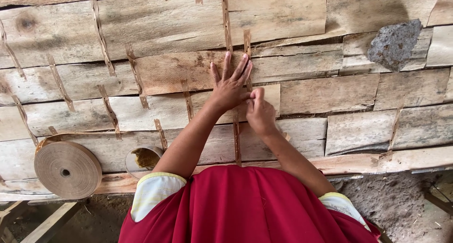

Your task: The person repeatedly applies a brown paste to perforated strips and presses them onto a wooden roof surface. They smooth each strip with both hands to secure it in place, working across multiple sections of the roof.

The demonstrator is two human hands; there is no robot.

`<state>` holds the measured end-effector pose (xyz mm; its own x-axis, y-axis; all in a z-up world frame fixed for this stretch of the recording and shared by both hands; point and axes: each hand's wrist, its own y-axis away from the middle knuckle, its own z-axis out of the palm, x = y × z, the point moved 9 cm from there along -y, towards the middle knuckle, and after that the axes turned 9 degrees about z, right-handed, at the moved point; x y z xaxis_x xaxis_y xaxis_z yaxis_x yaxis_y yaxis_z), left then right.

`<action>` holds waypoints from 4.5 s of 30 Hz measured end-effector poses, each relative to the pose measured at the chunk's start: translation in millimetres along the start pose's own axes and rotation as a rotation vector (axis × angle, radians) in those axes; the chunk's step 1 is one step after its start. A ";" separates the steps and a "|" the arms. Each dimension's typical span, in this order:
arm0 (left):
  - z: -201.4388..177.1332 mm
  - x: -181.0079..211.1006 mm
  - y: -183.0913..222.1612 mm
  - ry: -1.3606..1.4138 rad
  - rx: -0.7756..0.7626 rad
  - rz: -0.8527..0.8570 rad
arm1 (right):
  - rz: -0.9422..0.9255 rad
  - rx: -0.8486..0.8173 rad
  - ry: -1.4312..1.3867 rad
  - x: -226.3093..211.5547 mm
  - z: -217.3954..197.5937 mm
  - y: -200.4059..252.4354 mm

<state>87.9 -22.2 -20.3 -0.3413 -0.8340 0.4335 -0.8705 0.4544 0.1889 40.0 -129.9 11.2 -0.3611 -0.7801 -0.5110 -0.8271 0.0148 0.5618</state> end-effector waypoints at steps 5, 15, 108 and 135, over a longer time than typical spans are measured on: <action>4.1 1.4 1.3 0.005 -0.021 -0.004 | -0.202 0.053 0.053 -15.3 -7.6 -6.3; -3.4 -0.3 -9.6 0.008 -0.045 -0.023 | -0.411 0.676 0.289 -36.7 -78.9 -117.4; -52.2 -3.9 -122.5 -0.091 -0.130 -0.131 | -0.500 0.660 -0.338 -44.2 -177.9 -11.2; -52.2 128.7 157.6 1.467 0.218 -0.034 | -0.959 0.464 -0.633 -69.2 -186.0 181.1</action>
<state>-74.7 -41.6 111.2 0.2180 0.2705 0.9377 -0.9506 0.2763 0.1413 -4.7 -189.6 269.3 0.4366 -0.1606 -0.8852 -0.8997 -0.0742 -0.4302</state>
